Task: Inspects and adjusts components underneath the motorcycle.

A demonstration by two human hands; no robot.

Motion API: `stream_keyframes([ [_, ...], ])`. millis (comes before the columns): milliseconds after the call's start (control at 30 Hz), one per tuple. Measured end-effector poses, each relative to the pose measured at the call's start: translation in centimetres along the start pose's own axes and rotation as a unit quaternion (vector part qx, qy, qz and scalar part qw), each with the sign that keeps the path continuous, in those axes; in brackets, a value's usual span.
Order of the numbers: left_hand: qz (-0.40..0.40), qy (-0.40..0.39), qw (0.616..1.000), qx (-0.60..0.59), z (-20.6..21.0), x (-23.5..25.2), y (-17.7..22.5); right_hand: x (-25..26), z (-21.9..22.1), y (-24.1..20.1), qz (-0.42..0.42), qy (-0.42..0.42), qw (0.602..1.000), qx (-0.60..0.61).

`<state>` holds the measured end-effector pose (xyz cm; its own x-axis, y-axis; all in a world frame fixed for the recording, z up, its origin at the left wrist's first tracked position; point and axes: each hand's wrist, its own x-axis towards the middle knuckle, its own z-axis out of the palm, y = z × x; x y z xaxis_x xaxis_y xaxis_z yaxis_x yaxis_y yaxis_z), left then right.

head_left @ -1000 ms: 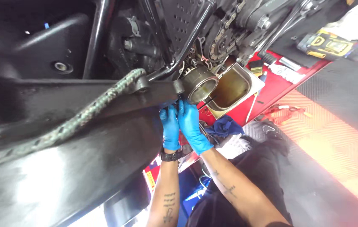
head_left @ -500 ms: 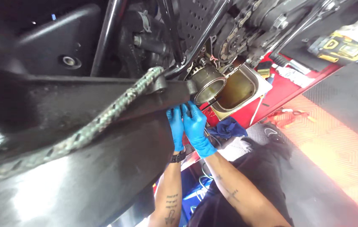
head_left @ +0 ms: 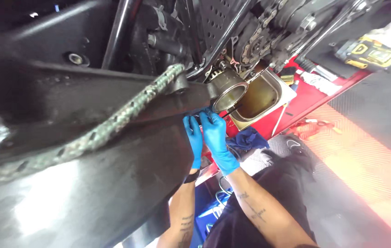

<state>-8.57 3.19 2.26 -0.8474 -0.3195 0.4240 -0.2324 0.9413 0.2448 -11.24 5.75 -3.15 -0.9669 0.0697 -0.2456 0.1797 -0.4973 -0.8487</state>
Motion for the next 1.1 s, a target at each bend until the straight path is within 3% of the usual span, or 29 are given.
stream_keyframes([
  [67, -0.016, 0.025, 0.998, -0.054, 0.5, 0.6, 0.8, -0.2, 0.1, 1.2, -0.093, 0.034, 0.987, -0.129],
  [133, -0.021, 0.025, 0.993, -0.115, 0.9, 0.9, 0.5, 0.1, -0.2, 1.3, -0.121, 0.009, 0.971, -0.204],
  [267, -0.03, 0.002, 0.994, -0.102, 1.0, 1.1, -0.4, 1.0, -1.1, -0.5, -0.098, -0.105, 0.948, -0.284],
  [333, -0.035, 0.002, 0.996, -0.085, 0.9, 1.1, -0.4, 1.3, -0.9, -0.7, -0.096, -0.111, 0.941, -0.305],
  [433, -0.033, -0.005, 0.994, -0.106, 0.9, 1.2, -0.6, 1.3, -0.6, -0.4, -0.112, -0.087, 0.94, -0.309],
  [633, 0.027, -0.015, 0.996, -0.084, 0.9, 1.3, -1.2, 1.8, -1.0, -0.7, -0.12, -0.144, 0.92, -0.345],
  [767, -0.007, 0.019, 0.999, -0.05, 1.1, 1.4, -0.3, 1.7, -0.1, 1.0, -0.191, -0.059, 0.937, -0.285],
  [967, -0.02, 0.05, 0.987, -0.152, 1.7, 1.5, 0.0, 2.1, 0.3, 2.7, -0.252, -0.022, 0.943, -0.216],
  [1100, -0.039, 0.028, 0.981, -0.19, 1.8, 1.8, -0.1, 2.1, -1.1, 1.9, -0.2, -0.103, 0.957, -0.183],
])
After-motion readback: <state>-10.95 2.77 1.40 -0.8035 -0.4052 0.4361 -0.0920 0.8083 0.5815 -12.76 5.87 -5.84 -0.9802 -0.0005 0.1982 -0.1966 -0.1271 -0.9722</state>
